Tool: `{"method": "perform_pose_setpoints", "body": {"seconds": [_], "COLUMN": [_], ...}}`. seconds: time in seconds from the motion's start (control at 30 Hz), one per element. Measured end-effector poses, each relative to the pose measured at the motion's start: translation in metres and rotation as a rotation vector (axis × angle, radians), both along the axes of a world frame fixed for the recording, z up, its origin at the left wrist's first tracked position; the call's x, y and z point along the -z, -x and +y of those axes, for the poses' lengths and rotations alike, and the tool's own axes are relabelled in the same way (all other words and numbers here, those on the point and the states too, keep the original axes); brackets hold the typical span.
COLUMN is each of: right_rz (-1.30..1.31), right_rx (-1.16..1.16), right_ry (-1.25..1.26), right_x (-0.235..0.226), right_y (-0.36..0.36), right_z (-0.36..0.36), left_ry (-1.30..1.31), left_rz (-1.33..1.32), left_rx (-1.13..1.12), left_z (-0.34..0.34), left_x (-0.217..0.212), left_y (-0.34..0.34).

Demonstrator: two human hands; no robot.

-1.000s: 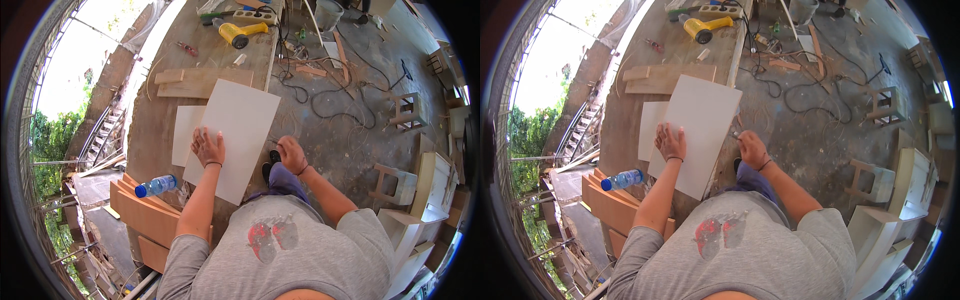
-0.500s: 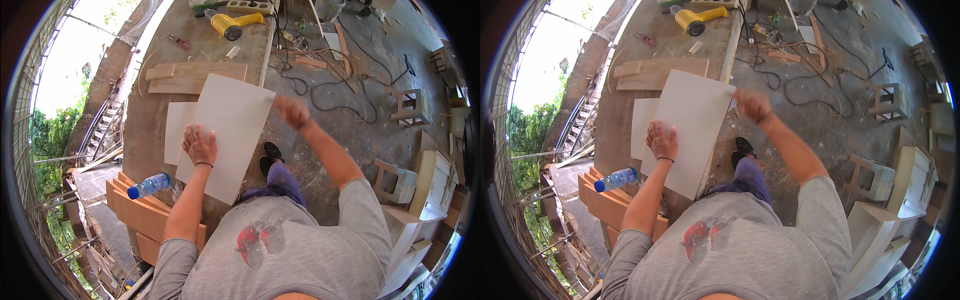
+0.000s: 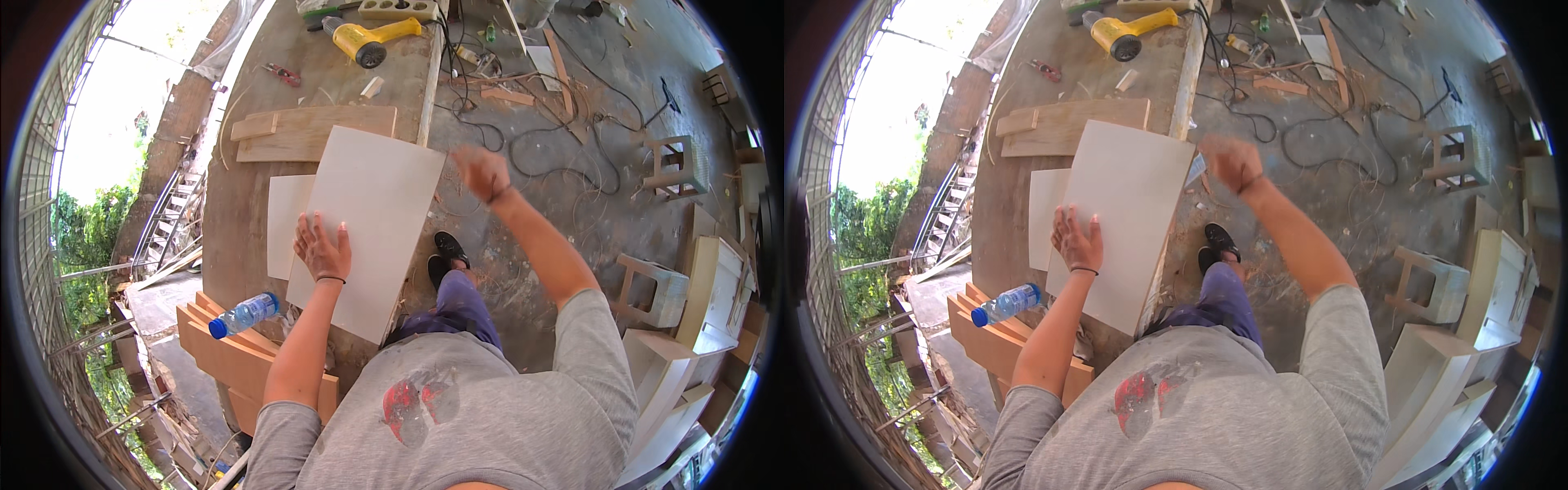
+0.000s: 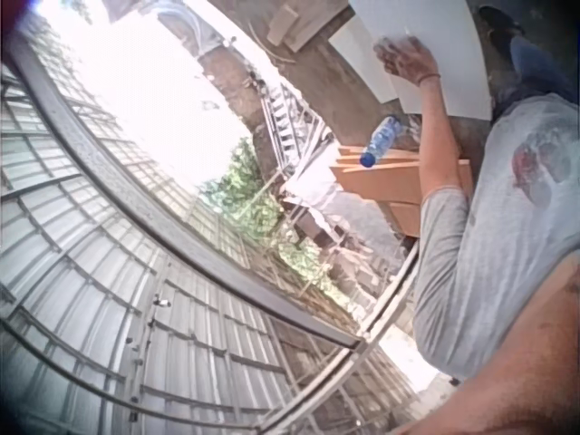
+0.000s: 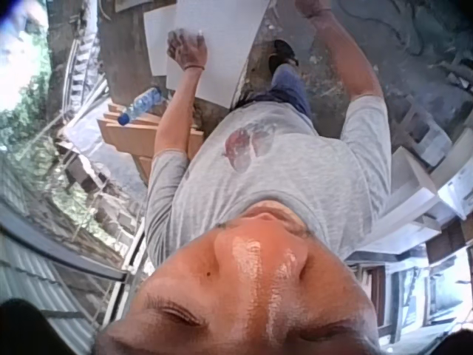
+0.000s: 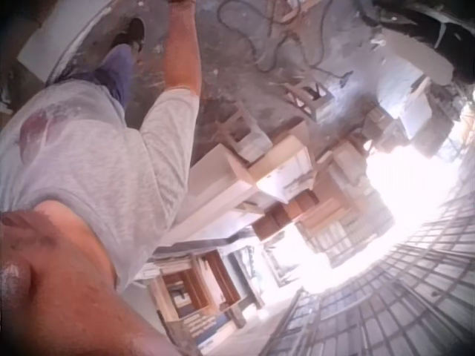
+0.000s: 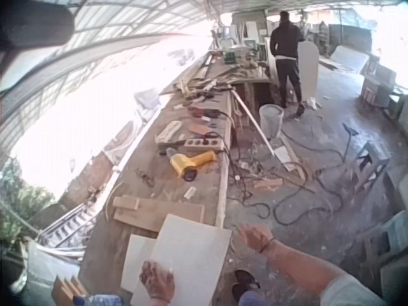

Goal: The person trims the edges of white and wood-grain panels using a utility knife and sands the edges with a sanding block.

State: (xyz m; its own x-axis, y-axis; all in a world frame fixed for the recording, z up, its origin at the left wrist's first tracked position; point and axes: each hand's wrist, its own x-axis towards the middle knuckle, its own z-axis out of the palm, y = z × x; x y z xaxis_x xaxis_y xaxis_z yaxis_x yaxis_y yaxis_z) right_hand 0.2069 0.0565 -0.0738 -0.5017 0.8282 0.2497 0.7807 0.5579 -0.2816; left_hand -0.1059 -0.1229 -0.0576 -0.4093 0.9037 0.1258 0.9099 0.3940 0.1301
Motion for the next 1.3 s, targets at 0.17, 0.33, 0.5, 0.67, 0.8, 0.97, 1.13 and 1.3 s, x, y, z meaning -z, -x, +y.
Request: {"method": "perform_pose_setpoints", "body": {"seconds": [0.17, 0.33, 0.5, 0.67, 0.8, 0.97, 1.13, 1.3], "right_rz": [0.255, 0.016, -0.065, 0.101, 0.192, 0.3, -0.021, 0.048], "right_rx": [-0.27, -0.447, -0.003, -0.449, -0.239, -0.166, -0.409, -0.083], "right_ry": [-0.013, 0.016, -0.036, 0.083, -0.011, -0.041, 0.074, 0.053], "right_x": [0.012, -0.004, 0.011, -0.019, -0.002, -0.005, -0.001, -0.01], "right_y": [0.004, 0.019, -0.014, 0.019, 0.001, 0.004, 0.015, -0.015], "right_z": [-0.04, -0.068, 0.024, -0.069, -0.01, -0.009, -0.049, 0.034], "left_ry": [0.016, 0.003, -0.007, -0.01, -0.015, -0.016, -0.029, 0.0], "left_rz": [-0.02, -0.024, -0.03, -0.025, -0.033, -0.028, -0.036, -0.027], "left_rx": [-0.026, -0.013, 0.003, -0.01, -0.002, -0.011, -0.011, -0.014], "left_z": [0.0, -0.002, 0.002, -0.005, -0.001, 0.004, 0.001, 0.0], "left_x": [-0.001, -0.003, 0.0, -0.002, -0.003, -0.003, -0.006, -0.003], "left_y": [-0.002, -0.002, -0.003, 0.0, -0.003, -0.001, -0.003, -0.003]}}
